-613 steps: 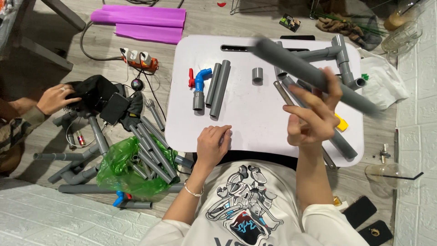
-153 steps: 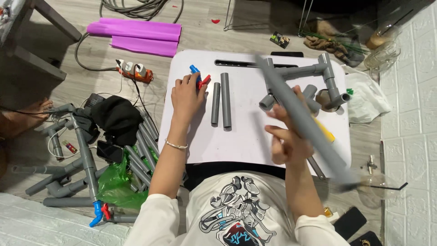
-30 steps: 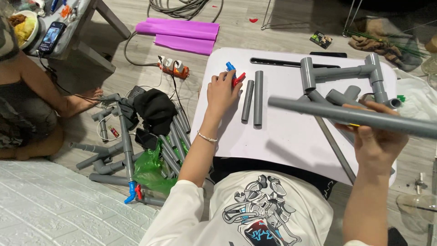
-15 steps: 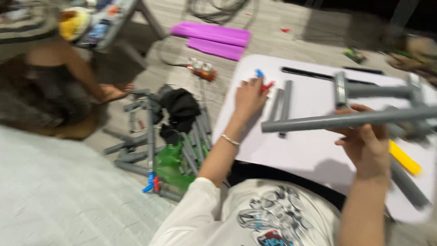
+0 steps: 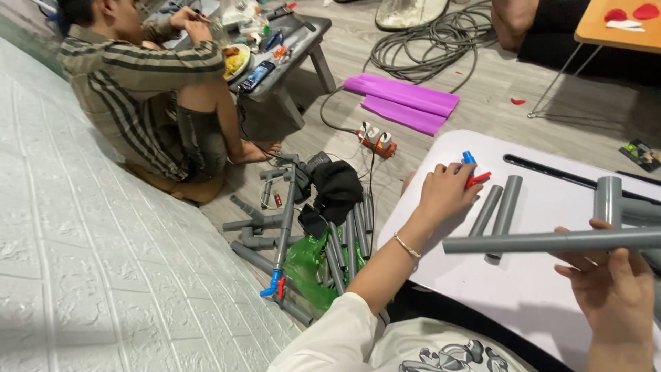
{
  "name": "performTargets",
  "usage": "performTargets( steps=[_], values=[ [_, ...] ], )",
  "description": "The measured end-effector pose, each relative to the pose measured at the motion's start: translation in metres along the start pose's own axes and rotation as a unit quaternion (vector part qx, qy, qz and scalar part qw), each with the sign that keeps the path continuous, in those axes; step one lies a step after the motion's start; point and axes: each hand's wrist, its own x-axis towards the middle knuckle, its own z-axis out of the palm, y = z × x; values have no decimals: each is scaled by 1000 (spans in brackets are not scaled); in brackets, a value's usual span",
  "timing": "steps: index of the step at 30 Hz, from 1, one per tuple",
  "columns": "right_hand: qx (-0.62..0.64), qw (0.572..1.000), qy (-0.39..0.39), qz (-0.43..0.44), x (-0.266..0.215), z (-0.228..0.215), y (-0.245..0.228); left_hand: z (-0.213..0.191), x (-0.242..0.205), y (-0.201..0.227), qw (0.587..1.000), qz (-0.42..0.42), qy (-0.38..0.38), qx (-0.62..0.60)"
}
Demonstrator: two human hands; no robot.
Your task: Handling and inspecting various PVC pipe segments and connectors on a small table.
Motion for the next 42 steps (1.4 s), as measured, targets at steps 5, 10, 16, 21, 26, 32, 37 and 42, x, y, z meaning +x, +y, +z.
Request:
performTargets(
  steps=[5, 10, 16, 21, 26, 32, 37, 42],
  values=[
    [35, 999, 7, 18, 1, -28, 15, -5, -1, 3, 1000, 1, -19, -12],
    [23, 999, 17, 31, -6, -34, 13, -2, -3, 3, 1000, 1, -17, -12],
    [0, 1000, 28, 5, -8, -42, 13, 1, -1, -1, 1000, 9, -8, -3],
    [6, 999, 35, -5, -9, -63, 13, 0, 0, -1, 999, -6, -38, -13],
    [-175, 984, 37, 4, 2, -125, 14, 2, 1, -2, 1000, 2, -22, -5],
    [18, 997, 61, 38, 25, -125, 13, -18, 0, 6, 999, 0, -47, -16],
    [-118, 959, 253, 36, -20, -2, -20, -6, -1, 1, 999, 6, -33, -5],
    [-78, 984, 155, -36, -43, 17, -19, -6, 0, 1, 999, 4, -36, -18]
  ],
)
